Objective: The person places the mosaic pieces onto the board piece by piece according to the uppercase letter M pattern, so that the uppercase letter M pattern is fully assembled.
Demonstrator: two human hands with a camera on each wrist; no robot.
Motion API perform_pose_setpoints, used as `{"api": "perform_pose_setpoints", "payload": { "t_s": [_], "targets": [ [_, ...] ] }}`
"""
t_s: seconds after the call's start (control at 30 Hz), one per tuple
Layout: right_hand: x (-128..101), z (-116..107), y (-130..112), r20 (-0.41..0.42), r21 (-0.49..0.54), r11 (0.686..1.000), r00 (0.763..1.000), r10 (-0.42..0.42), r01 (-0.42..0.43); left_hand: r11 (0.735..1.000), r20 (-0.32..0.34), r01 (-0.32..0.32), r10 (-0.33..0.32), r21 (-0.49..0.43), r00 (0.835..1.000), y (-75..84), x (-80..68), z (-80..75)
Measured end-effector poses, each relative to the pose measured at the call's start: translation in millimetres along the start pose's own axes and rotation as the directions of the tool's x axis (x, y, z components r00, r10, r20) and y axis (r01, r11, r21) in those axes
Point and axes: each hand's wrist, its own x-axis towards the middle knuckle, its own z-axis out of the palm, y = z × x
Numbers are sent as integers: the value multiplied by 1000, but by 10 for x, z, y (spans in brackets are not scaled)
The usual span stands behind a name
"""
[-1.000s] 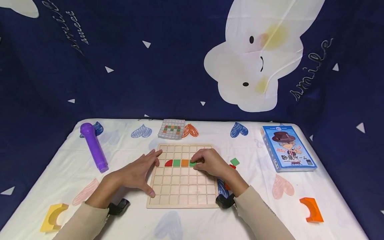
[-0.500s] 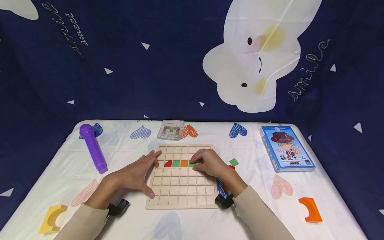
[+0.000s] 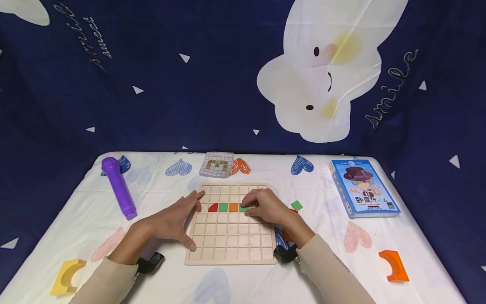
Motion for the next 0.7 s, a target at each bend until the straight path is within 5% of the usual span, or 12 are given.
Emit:
{"api": "perform_pose_setpoints", "payload": {
  "t_s": [0.33, 0.7],
  "targets": [
    [-218, -300, 82, 30, 138, 990, 999, -20, 16, 1000, -3, -15, 15, 3, 1000, -8, 8, 17],
    [-615, -643, 288, -39, 43, 996, 996, 84, -83, 1000, 0, -13, 13, -1, 1000, 0, -1, -9]
  ]
}}
